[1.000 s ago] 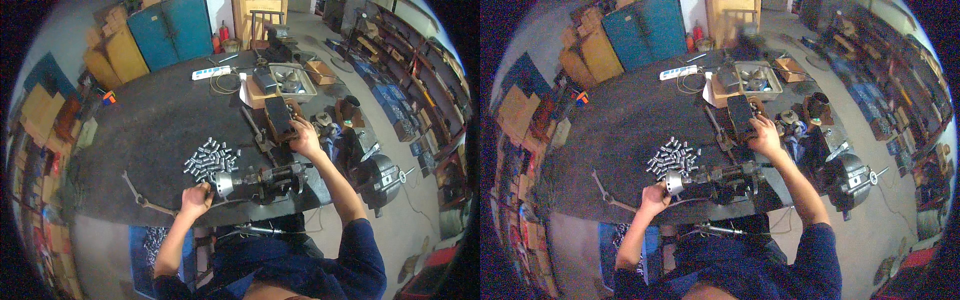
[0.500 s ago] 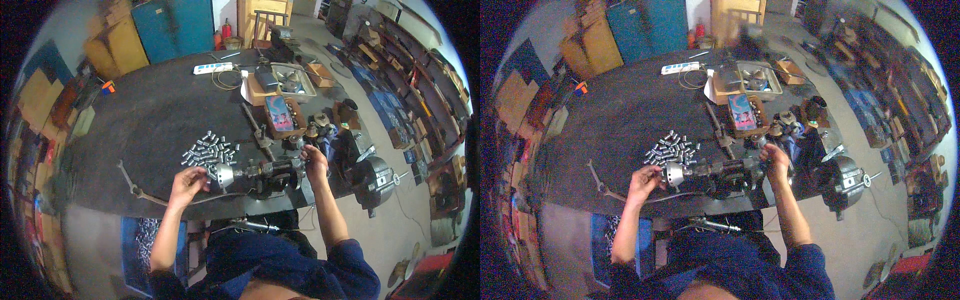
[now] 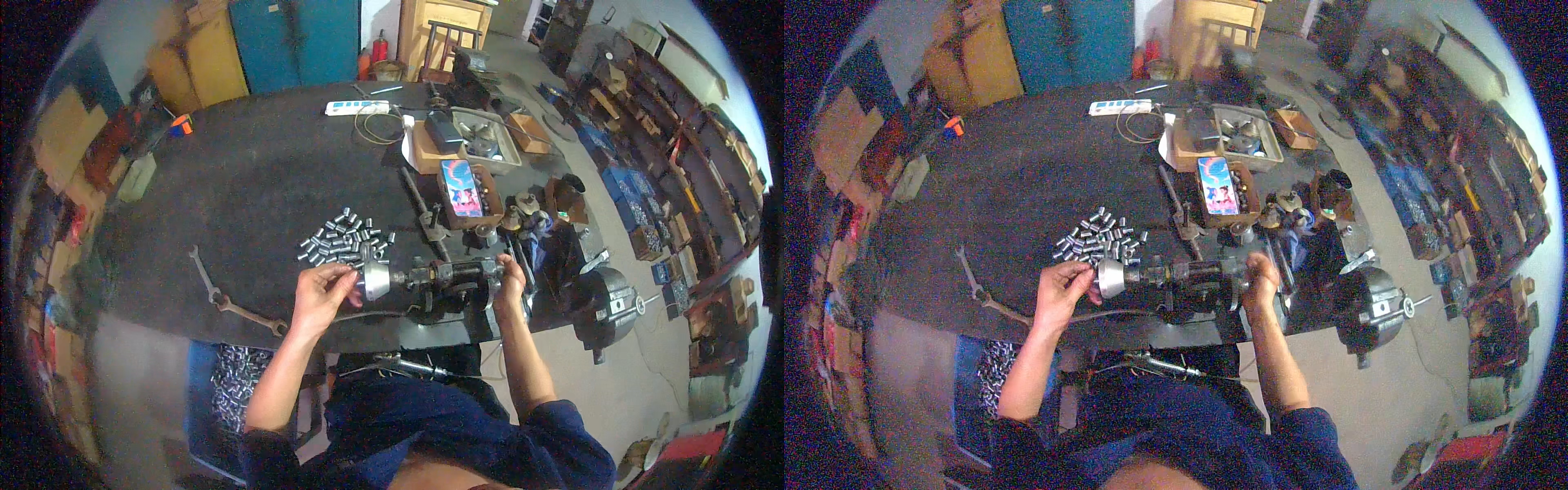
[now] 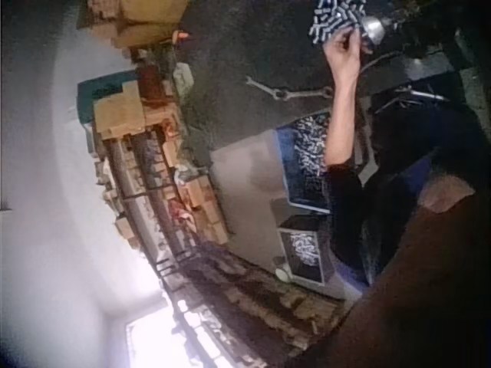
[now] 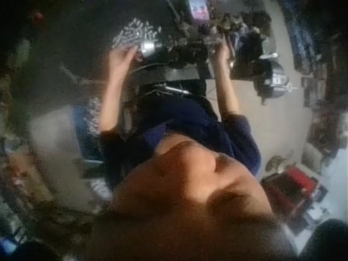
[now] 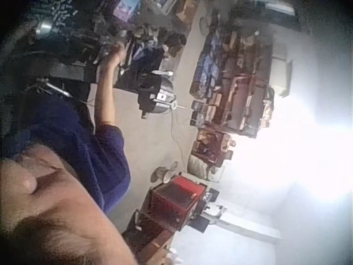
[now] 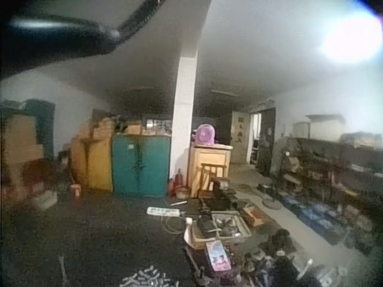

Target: The person repeatedly inserts small metal cylinders into a bench-mounted drill press, operates the lever to process each piece, and removes the finished parts. The person uses a wrench to adjust the chuck between cycles. Processed parts accumulate on the workbench.

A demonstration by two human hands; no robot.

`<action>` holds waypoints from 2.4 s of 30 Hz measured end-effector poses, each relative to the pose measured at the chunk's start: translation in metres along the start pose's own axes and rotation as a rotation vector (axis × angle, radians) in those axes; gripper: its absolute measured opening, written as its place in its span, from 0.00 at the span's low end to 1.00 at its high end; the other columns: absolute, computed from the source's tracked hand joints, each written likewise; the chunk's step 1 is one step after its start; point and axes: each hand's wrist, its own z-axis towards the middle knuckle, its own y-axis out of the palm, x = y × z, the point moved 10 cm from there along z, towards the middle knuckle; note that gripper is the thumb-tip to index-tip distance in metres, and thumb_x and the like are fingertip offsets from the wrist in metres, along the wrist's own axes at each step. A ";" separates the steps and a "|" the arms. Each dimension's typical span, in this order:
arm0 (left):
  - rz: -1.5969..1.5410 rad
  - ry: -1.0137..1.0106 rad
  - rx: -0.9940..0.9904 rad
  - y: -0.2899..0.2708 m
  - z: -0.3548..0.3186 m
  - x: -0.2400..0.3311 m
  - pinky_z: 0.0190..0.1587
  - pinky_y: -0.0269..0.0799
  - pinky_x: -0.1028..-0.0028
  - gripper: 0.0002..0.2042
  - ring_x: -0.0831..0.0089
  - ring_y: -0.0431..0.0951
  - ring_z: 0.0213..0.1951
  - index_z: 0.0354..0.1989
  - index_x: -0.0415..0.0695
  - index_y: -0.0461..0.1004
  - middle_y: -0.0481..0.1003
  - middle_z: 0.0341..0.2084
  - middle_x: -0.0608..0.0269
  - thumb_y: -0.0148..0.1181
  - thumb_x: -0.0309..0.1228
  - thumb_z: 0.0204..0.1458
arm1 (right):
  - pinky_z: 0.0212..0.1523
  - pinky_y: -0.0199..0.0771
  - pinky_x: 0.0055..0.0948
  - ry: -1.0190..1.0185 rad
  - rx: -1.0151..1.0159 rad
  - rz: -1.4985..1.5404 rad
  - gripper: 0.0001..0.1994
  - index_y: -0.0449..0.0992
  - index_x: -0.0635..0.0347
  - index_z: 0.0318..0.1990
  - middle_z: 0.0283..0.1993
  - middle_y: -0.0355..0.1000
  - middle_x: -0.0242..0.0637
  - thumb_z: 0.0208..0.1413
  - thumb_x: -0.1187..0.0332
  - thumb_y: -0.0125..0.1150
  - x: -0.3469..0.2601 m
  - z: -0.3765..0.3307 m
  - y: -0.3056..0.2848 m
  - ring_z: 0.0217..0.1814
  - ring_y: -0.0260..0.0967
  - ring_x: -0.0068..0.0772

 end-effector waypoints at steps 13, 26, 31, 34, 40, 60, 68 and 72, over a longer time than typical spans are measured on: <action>0.006 0.107 -0.025 0.000 0.000 0.014 0.29 0.68 0.80 0.05 0.78 0.73 0.25 0.30 0.33 0.69 0.72 0.23 0.62 0.55 0.19 0.44 | 0.16 0.47 0.17 0.153 -0.051 -0.008 0.07 0.67 0.58 0.24 0.16 0.54 0.25 0.47 0.65 0.49 0.010 -0.029 -0.024 0.16 0.50 0.17; -0.069 -0.024 -0.115 0.004 0.001 -0.001 0.18 0.69 0.79 0.06 0.77 0.72 0.17 0.28 0.32 0.70 0.71 0.18 0.60 0.52 0.25 0.48 | 0.12 0.46 0.19 0.097 -0.247 -0.055 0.10 0.66 0.60 0.25 0.15 0.53 0.26 0.51 0.63 0.46 -0.019 -0.047 -0.018 0.13 0.47 0.17; -0.029 -0.068 -0.110 0.002 0.005 -0.005 0.16 0.69 0.79 0.08 0.77 0.72 0.17 0.25 0.32 0.71 0.71 0.16 0.60 0.52 0.26 0.49 | 0.13 0.42 0.18 0.122 -0.152 -0.060 0.09 0.67 0.59 0.24 0.14 0.54 0.23 0.50 0.65 0.46 -0.005 -0.036 -0.019 0.13 0.46 0.17; -0.125 -0.018 -0.132 0.008 0.005 0.000 0.20 0.70 0.79 0.04 0.76 0.72 0.18 0.27 0.33 0.70 0.71 0.18 0.60 0.53 0.23 0.47 | 0.13 0.43 0.17 0.078 -0.164 -0.050 0.08 0.67 0.59 0.23 0.15 0.54 0.24 0.49 0.67 0.45 -0.011 -0.039 -0.023 0.12 0.46 0.16; -0.142 0.136 -0.182 0.011 0.005 0.009 0.29 0.70 0.78 0.07 0.76 0.73 0.24 0.32 0.35 0.69 0.71 0.23 0.63 0.55 0.17 0.43 | 0.12 0.49 0.18 0.009 -0.206 -0.087 0.09 0.65 0.59 0.22 0.16 0.55 0.25 0.49 0.66 0.46 -0.045 -0.051 -0.020 0.13 0.49 0.17; 0.473 0.274 0.168 0.005 -0.004 0.021 0.21 0.60 0.64 0.12 0.57 0.68 0.18 0.21 0.36 0.66 0.66 0.13 0.48 0.48 0.32 0.49 | 0.43 0.66 0.35 0.227 -0.098 0.127 0.12 0.70 0.64 0.33 0.32 0.68 0.41 0.49 0.65 0.43 0.037 0.009 -0.016 0.37 0.66 0.38; 0.486 0.200 0.089 0.010 -0.001 0.007 0.22 0.59 0.68 0.10 0.66 0.64 0.16 0.25 0.35 0.67 0.65 0.14 0.51 0.45 0.31 0.51 | 0.10 0.40 0.17 0.055 -0.281 0.070 0.10 0.63 0.60 0.24 0.14 0.49 0.23 0.51 0.64 0.43 -0.044 -0.054 -0.006 0.12 0.41 0.15; 0.517 0.171 0.098 0.009 -0.001 0.006 0.21 0.59 0.68 0.11 0.69 0.63 0.16 0.25 0.35 0.67 0.64 0.13 0.51 0.44 0.31 0.51 | 0.10 0.39 0.15 0.164 -0.181 0.048 0.08 0.63 0.60 0.24 0.15 0.50 0.24 0.48 0.66 0.44 -0.019 -0.044 -0.022 0.13 0.41 0.15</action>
